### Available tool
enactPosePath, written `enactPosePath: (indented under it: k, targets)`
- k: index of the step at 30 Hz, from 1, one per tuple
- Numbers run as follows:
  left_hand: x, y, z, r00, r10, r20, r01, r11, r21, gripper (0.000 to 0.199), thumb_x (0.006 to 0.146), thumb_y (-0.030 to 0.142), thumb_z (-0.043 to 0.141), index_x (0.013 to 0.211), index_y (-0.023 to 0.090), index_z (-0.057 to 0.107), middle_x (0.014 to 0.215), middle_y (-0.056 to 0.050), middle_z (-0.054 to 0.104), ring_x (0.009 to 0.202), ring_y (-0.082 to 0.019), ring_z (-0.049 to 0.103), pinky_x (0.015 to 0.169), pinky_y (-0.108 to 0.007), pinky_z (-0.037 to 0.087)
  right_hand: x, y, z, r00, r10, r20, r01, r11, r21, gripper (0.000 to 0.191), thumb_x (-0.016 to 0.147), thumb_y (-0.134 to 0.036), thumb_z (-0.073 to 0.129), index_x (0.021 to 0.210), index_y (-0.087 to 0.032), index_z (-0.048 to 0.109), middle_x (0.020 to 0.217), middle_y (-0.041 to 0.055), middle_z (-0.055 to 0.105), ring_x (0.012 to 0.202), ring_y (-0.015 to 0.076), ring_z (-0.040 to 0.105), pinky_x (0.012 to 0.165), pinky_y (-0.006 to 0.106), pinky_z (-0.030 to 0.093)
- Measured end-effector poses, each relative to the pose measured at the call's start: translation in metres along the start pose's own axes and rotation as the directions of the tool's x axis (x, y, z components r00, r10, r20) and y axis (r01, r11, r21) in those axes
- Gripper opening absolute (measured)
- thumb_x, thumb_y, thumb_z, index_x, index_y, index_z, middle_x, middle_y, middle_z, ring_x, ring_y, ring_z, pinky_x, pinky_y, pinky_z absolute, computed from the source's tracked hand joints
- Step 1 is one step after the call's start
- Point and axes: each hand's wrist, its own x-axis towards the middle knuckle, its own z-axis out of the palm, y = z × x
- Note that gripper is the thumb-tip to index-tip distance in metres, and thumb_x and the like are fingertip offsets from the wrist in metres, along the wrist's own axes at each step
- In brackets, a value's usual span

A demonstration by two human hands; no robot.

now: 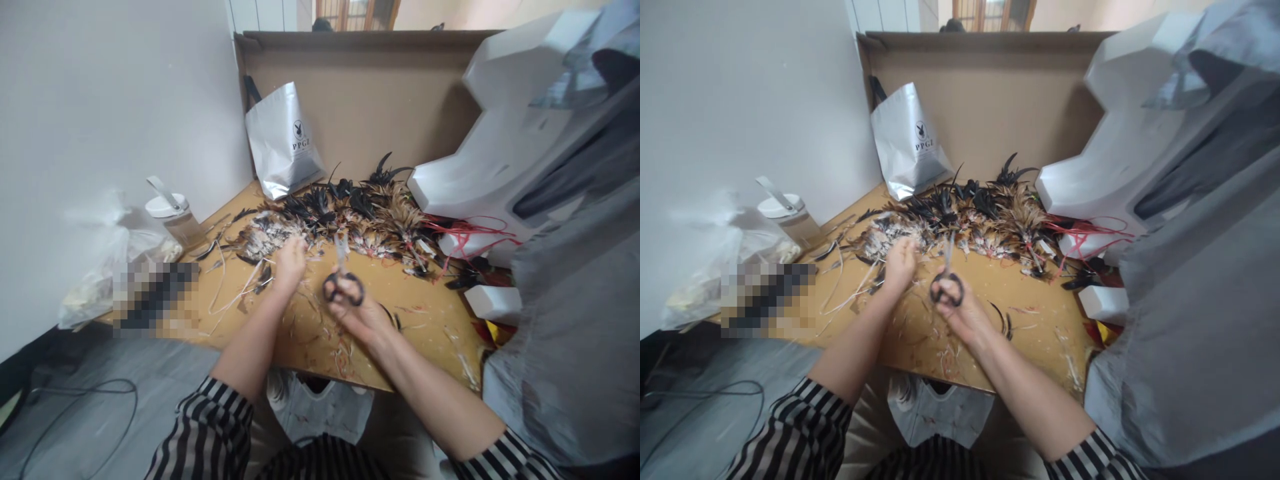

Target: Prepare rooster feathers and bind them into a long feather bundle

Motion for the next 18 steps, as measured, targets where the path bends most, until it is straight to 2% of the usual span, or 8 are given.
enactPosePath:
  k: [2, 4, 6, 8, 10, 13, 15, 18]
  targets:
    - [0.006, -0.012, -0.006, 0.981, -0.082, -0.173, 0.085, 0.996, 0.014, 0.025, 0.087, 0.029, 0.037, 0.069, 0.018, 0.051, 0.06, 0.0, 0.048, 0.059, -0.013, 0.046, 0.061, -0.025, 0.037, -0.005, -0.028, -0.005, 0.964, -0.263, -0.027, 0.262, 0.965, -0.024, 0.029, 0.063, -0.028, 0.071, 0.09, -0.027, 0.06, 0.074, -0.0034, 0.057, 0.059, 0.0064, 0.046, 0.045, 0.016, 0.031]
    - [0.009, -0.02, -0.008, 0.975, -0.102, -0.199, 0.107, 0.994, 0.017, 0.024, 0.086, 0.029, 0.037, 0.071, 0.018, 0.051, 0.058, 0.001, 0.046, 0.059, -0.013, 0.045, 0.06, -0.025, 0.036, -0.006, -0.052, -0.015, 0.911, -0.404, -0.08, 0.393, 0.911, -0.125, 0.029, 0.067, -0.035, 0.067, 0.094, -0.03, 0.059, 0.076, -0.0037, 0.058, 0.056, 0.0063, 0.045, 0.044, 0.016, 0.031]
    - [0.009, -0.023, -0.006, 0.981, -0.088, -0.171, 0.092, 0.996, 0.012, 0.023, 0.086, 0.031, 0.039, 0.073, 0.018, 0.053, 0.06, 0.001, 0.047, 0.06, -0.013, 0.046, 0.061, -0.024, 0.036, -0.004, -0.064, -0.027, 0.909, -0.393, -0.139, 0.333, 0.886, -0.323, 0.035, 0.067, -0.038, 0.067, 0.1, -0.028, 0.059, 0.074, -0.0024, 0.058, 0.053, 0.0065, 0.043, 0.041, 0.017, 0.027]
    - [0.007, -0.025, -0.006, 0.976, -0.089, -0.196, 0.092, 0.996, 0.006, 0.024, 0.086, 0.033, 0.039, 0.074, 0.018, 0.054, 0.06, 0.001, 0.047, 0.06, -0.013, 0.046, 0.061, -0.024, 0.036, -0.002, -0.065, -0.038, 0.891, -0.418, -0.176, 0.253, 0.78, -0.572, 0.043, 0.064, -0.038, 0.069, 0.104, -0.024, 0.06, 0.073, -0.0003, 0.06, 0.054, 0.008, 0.046, 0.042, 0.018, 0.028]
    - [0.007, -0.026, -0.01, 0.967, -0.071, -0.245, 0.082, 0.996, 0.033, 0.023, 0.085, 0.033, 0.04, 0.074, 0.018, 0.054, 0.062, 0.001, 0.048, 0.062, -0.013, 0.047, 0.063, -0.023, 0.037, -0.003, -0.064, -0.047, 0.865, -0.483, -0.135, 0.183, 0.554, -0.812, 0.046, 0.062, -0.036, 0.07, 0.105, -0.021, 0.06, 0.075, 0.0018, 0.062, 0.06, 0.0114, 0.051, 0.048, 0.02, 0.034]
    - [0.011, -0.028, -0.025, 0.945, 0.018, -0.326, 0.027, 0.991, 0.134, 0.025, 0.087, 0.032, 0.037, 0.077, 0.017, 0.055, 0.068, 0.0, 0.052, 0.067, -0.013, 0.049, 0.066, -0.024, 0.037, -0.013, -0.07, -0.059, 0.878, -0.478, -0.004, 0.028, 0.06, -0.998, 0.036, 0.066, -0.031, 0.065, 0.101, -0.022, 0.064, 0.082, 0.0034, 0.066, 0.071, 0.0163, 0.056, 0.06, 0.025, 0.038]
    - [0.016, -0.028, -0.041, 0.949, 0.096, -0.299, -0.022, 0.97, 0.243, 0.027, 0.088, 0.032, 0.035, 0.08, 0.017, 0.056, 0.071, -0.002, 0.055, 0.069, -0.014, 0.051, 0.068, -0.025, 0.038, -0.024, -0.077, -0.07, 0.905, -0.425, -0.003, -0.115, -0.237, -0.965, 0.029, 0.07, -0.028, 0.059, 0.098, -0.023, 0.065, 0.084, 0.0041, 0.067, 0.074, 0.0182, 0.058, 0.063, 0.026, 0.037]
    - [0.027, -0.029, -0.076, 0.961, 0.163, -0.225, -0.035, 0.874, 0.485, 0.024, 0.086, 0.033, 0.038, 0.085, 0.018, 0.057, 0.073, -0.003, 0.056, 0.069, -0.016, 0.052, 0.069, -0.028, 0.038, -0.043, -0.085, -0.09, 0.913, -0.398, -0.088, -0.291, -0.484, -0.825, 0.029, 0.072, -0.028, 0.055, 0.099, -0.025, 0.065, 0.084, 0.0059, 0.068, 0.074, 0.0202, 0.059, 0.062, 0.027, 0.035]
